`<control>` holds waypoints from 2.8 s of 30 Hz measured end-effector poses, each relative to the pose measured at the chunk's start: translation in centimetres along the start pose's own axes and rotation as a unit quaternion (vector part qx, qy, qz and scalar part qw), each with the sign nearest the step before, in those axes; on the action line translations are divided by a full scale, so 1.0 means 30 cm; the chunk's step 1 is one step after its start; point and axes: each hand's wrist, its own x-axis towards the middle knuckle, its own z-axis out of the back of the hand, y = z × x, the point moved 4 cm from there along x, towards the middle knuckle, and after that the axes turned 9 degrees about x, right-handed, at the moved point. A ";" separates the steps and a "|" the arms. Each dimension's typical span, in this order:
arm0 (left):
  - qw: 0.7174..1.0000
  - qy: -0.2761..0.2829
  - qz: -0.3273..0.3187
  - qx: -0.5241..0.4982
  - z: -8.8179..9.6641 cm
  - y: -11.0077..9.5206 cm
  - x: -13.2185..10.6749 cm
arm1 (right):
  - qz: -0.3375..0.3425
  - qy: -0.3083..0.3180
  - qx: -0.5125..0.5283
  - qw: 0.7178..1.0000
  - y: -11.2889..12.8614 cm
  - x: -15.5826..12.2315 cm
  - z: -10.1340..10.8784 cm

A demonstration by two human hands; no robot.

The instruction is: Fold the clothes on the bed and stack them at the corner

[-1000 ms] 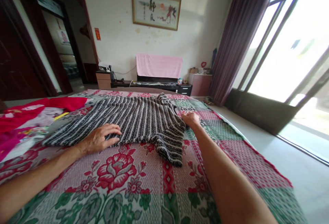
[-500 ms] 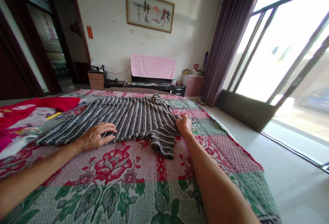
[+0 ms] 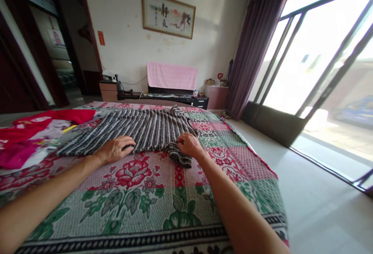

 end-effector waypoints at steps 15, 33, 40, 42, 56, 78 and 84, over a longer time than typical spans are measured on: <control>0.998 0.026 0.048 0.011 -0.032 -0.320 0.106 | 0.060 0.018 0.135 0.989 -0.086 -0.143 0.010; 0.997 -0.040 0.067 -0.004 -0.047 -0.315 0.081 | -0.041 -0.069 0.125 0.989 -0.072 -0.156 0.053; 0.998 -0.024 0.054 -0.002 -0.027 -0.305 0.072 | -0.053 -0.105 0.202 0.972 -0.098 -0.153 0.051; 0.997 -0.016 0.070 -0.002 -0.018 -0.264 0.059 | -0.064 -0.155 0.219 0.961 -0.113 -0.152 0.059; 0.941 0.099 0.288 0.145 0.103 0.165 -0.192 | -0.013 -0.085 0.142 0.986 -0.113 -0.130 0.004; 0.888 0.046 0.417 0.186 0.174 0.266 -0.352 | 0.059 0.011 0.042 0.997 0.127 -0.074 -0.081; 0.873 0.071 0.432 0.213 0.181 0.259 -0.343 | 0.025 -0.004 0.007 1.000 0.110 -0.069 -0.041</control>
